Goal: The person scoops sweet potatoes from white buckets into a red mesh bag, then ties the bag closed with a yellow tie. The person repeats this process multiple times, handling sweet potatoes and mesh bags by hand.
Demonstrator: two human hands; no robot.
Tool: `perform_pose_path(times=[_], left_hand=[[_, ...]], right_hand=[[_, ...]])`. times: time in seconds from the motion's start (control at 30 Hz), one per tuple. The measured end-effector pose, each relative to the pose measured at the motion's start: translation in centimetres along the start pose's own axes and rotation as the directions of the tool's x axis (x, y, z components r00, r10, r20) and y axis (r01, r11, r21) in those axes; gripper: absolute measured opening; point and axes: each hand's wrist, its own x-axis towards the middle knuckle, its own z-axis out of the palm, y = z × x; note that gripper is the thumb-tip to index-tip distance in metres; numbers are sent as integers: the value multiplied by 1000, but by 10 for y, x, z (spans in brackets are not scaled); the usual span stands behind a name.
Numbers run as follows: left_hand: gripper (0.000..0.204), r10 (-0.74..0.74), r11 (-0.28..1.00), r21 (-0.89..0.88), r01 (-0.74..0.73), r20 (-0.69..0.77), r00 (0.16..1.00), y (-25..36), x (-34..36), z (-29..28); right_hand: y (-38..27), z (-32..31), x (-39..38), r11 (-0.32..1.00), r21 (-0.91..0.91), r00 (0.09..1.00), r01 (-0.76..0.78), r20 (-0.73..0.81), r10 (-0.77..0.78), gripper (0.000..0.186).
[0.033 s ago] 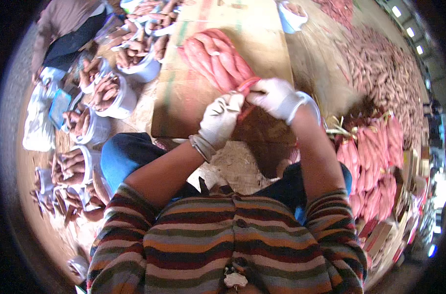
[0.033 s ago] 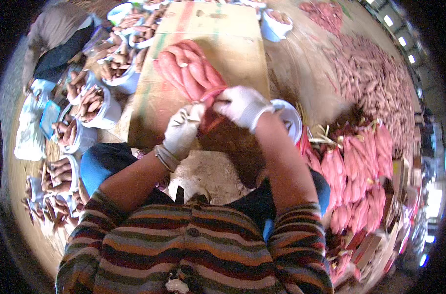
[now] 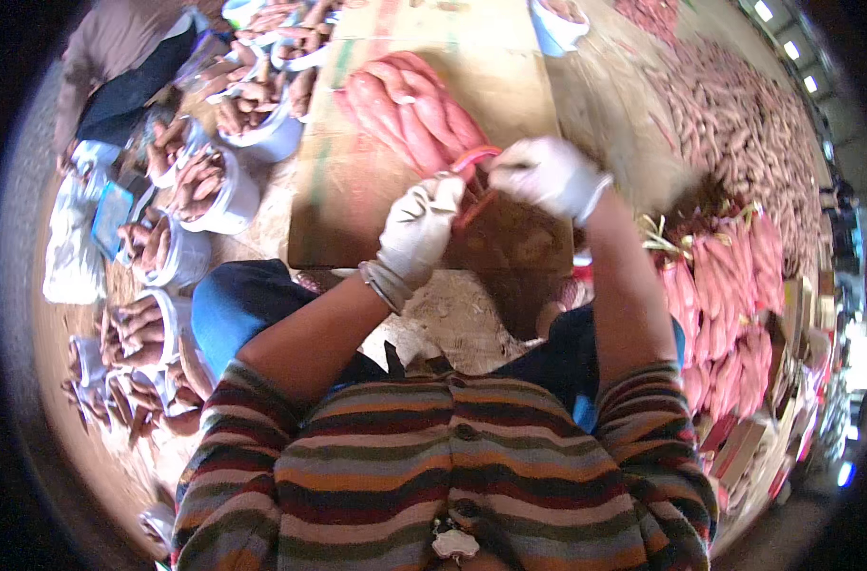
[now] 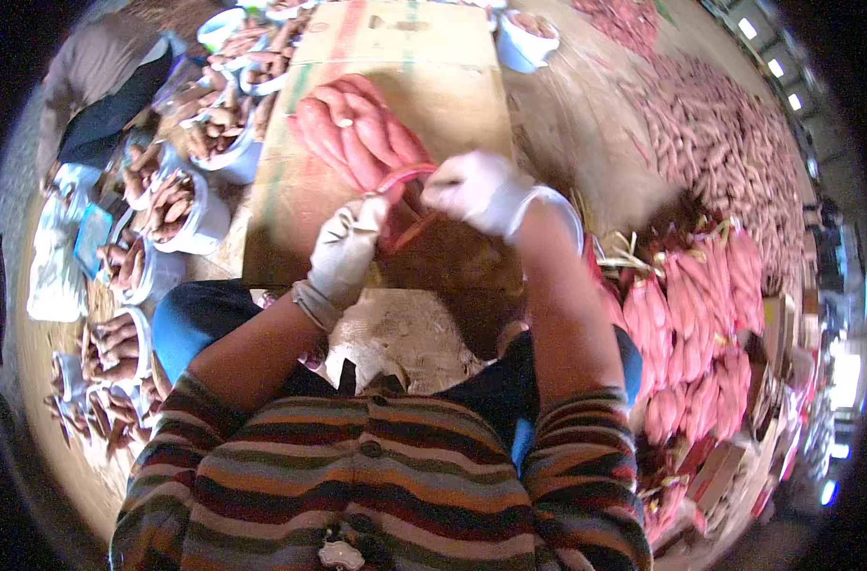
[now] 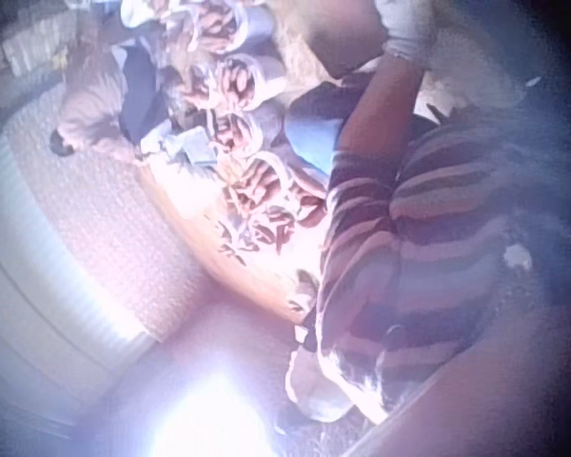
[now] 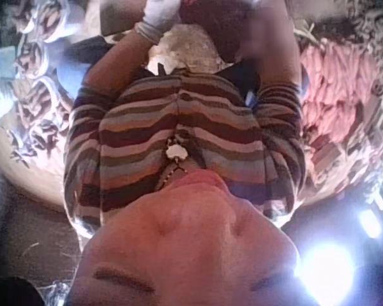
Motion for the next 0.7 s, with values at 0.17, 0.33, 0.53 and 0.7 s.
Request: perform_pose_path(times=[0.17,0.33,0.53,0.7], left_hand=[[17,98,985,-140,-104,-46,994,-13,-6,11],[17,32,986,-161,-35,-18,999,-12,-8,16],[21,-48,995,-90,46,-19,999,-2,-8,26],[23,-75,986,-151,71,-20,997,0,-2,41]], right_hand=[[95,-52,-43,669,633,660,-390,-315,682,27],[214,0,-90,512,138,474,-848,-238,848,56],[282,97,-85,165,360,311,-918,397,863,67],[267,112,-63,429,-8,429,-903,-28,903,74]])
